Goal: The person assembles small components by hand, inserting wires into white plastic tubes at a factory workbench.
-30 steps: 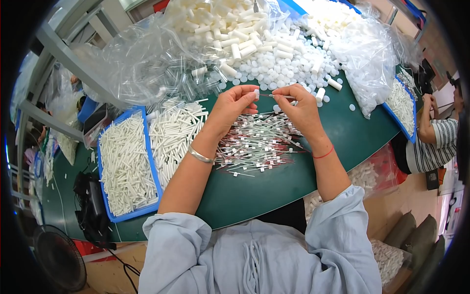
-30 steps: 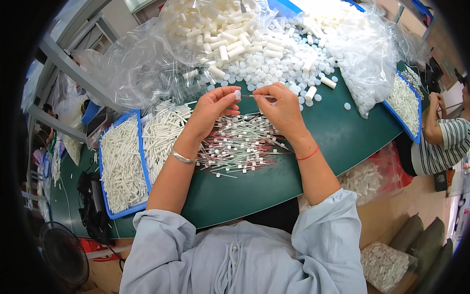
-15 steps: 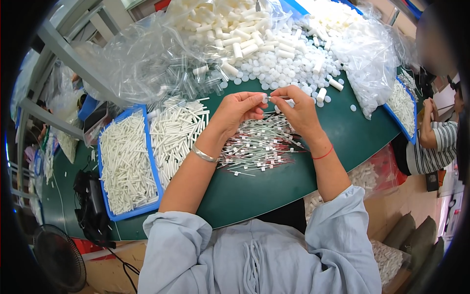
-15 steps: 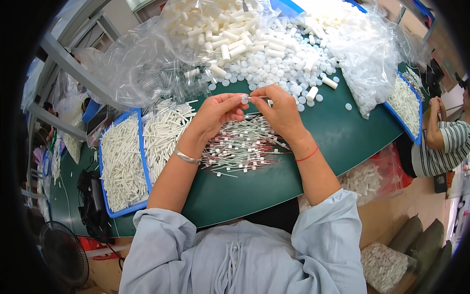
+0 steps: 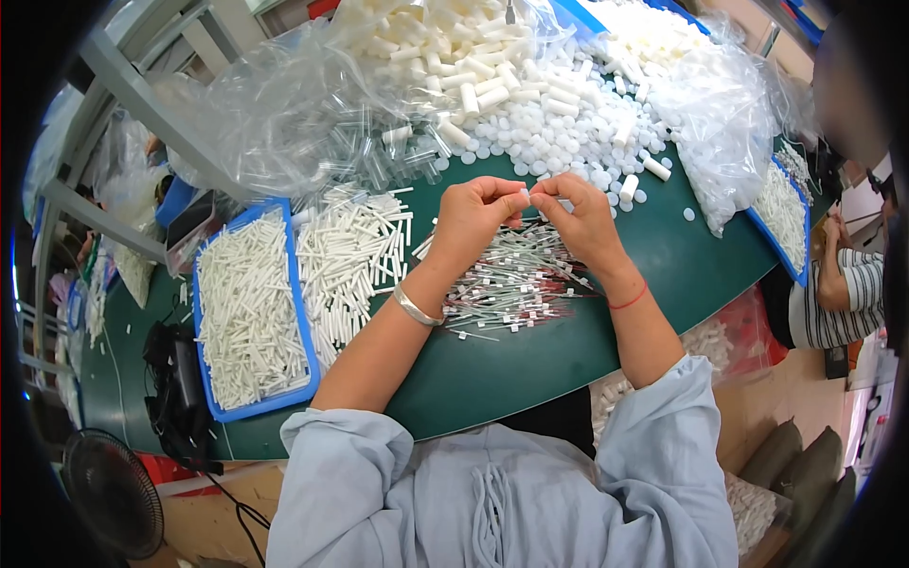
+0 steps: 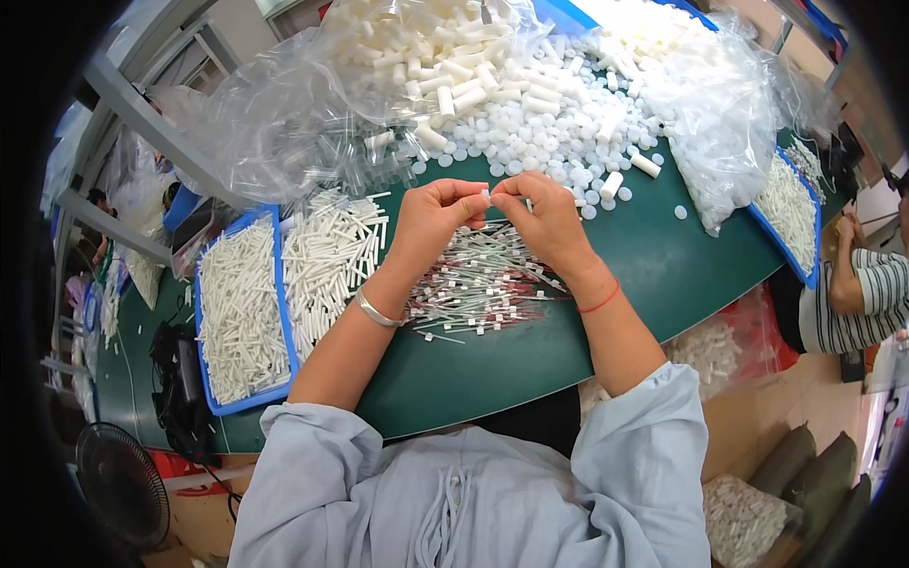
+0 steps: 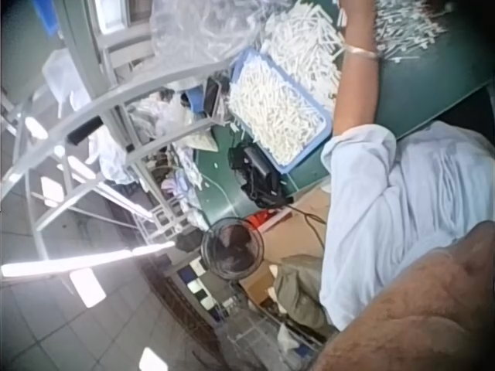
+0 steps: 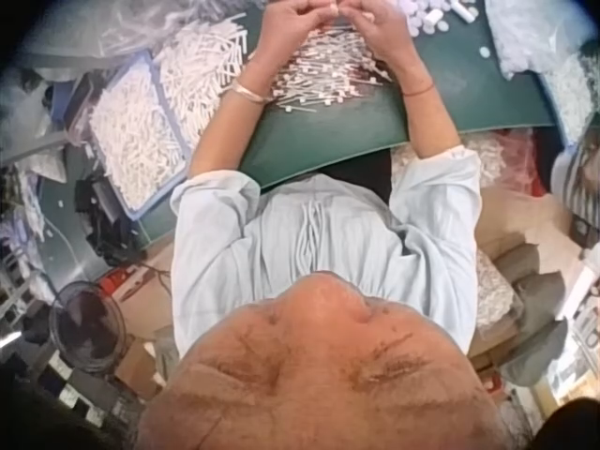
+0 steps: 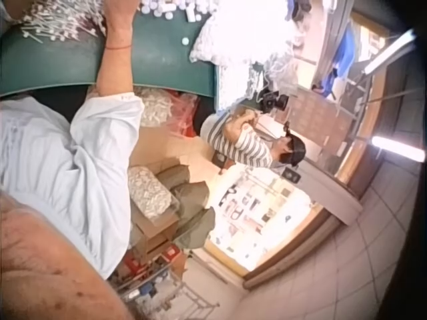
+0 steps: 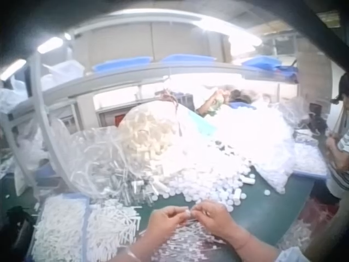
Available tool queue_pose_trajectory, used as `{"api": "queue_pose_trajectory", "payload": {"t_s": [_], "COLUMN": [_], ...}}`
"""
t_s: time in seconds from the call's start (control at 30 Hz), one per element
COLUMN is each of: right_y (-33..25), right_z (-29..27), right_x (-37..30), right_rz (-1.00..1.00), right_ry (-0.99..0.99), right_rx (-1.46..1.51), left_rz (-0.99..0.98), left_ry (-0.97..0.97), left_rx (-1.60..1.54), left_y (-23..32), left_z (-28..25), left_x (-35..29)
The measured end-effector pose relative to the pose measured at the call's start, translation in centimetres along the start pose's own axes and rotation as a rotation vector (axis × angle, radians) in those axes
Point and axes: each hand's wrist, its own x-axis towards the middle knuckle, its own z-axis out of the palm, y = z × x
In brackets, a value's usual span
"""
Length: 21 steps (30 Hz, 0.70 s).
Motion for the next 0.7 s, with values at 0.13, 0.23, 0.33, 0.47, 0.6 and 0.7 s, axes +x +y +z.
{"api": "queue_pose_trajectory", "payload": {"t_s": [0.13,0.23,0.33,0.47,0.6,0.7], "right_y": [0.5,0.2,-0.6,0.7,1.1,0.3], "right_z": [0.1,-0.4,-1.2,-1.6,-1.3,-1.5], "right_x": [-0.1,0.0,0.4,0.6,0.8,1.0], "right_rz": [0.116,0.243,0.317,0.376,0.390,0.416], "right_ry": [-0.020,-0.028,0.010,0.044,0.032,0.009], "right_rx": [0.169,0.308,0.418,0.393,0.490,0.513], "left_rz": [0.062,0.155,0.077,0.520,0.677,0.649], "left_ry": [0.035,0.012,-0.195,0.052,0.086,0.072], "left_rx": [0.144,0.227,0.281,0.913,1.561,1.774], "left_y": [0.5,1.1,3.3,2.7,-0.5,-1.3], "left_z": [0.5,0.6,-0.1,-2.9,-6.6,-7.5], "left_x": [-0.3,0.0,1.6,6.8,11.1,12.0]}}
